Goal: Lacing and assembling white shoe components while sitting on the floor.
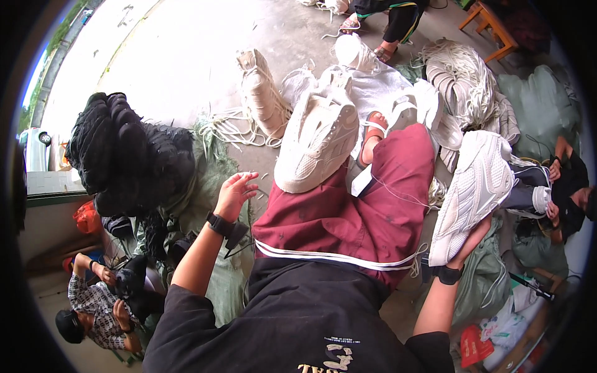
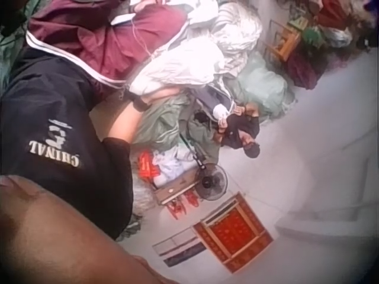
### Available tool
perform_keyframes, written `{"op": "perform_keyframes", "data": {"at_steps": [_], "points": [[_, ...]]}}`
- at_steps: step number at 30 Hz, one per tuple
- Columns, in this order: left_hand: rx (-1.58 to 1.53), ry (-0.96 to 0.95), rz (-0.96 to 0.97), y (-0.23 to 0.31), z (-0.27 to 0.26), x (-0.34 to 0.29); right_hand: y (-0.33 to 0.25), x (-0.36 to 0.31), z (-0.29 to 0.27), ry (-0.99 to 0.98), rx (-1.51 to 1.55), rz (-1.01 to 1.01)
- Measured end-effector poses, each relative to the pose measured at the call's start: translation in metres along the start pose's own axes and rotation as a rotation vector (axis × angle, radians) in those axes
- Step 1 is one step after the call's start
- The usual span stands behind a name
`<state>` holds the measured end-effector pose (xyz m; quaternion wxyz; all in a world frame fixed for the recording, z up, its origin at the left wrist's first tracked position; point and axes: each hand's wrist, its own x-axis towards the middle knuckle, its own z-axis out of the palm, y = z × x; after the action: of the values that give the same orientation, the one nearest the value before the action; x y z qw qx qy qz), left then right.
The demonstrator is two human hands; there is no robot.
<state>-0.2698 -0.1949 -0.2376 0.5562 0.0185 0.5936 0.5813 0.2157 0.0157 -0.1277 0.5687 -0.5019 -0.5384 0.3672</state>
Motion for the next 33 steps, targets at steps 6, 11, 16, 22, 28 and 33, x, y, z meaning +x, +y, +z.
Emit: {"op": "perform_keyframes", "data": {"at_steps": [6, 11, 16, 22, 28, 33], "points": [[0.025, 0.095, -0.062, -0.027, -0.024, 0.023, 0.002, -0.004, 0.007, 0.041, -0.070, -0.080], [0.079, 0.166, -0.090, -0.041, -0.040, 0.038, 0.003, -0.005, 0.004, -0.004, -0.130, -0.108], [0.122, 0.289, -0.127, -0.044, -0.040, 0.045, 0.010, -0.009, -0.005, 0.000, 0.069, 0.125], [0.133, 0.325, -0.093, -0.051, -0.044, 0.047, -0.003, -0.005, 0.001, -0.025, -0.057, 0.071], [0.174, 0.271, -0.013, -0.045, -0.024, 0.042, -0.006, -0.002, 0.007, 0.061, 0.168, 0.073], [0.230, 0.142, 0.203, -0.018, 0.042, 0.031, 0.002, 0.011, -0.005, 0.027, 0.138, 0.068]]}}
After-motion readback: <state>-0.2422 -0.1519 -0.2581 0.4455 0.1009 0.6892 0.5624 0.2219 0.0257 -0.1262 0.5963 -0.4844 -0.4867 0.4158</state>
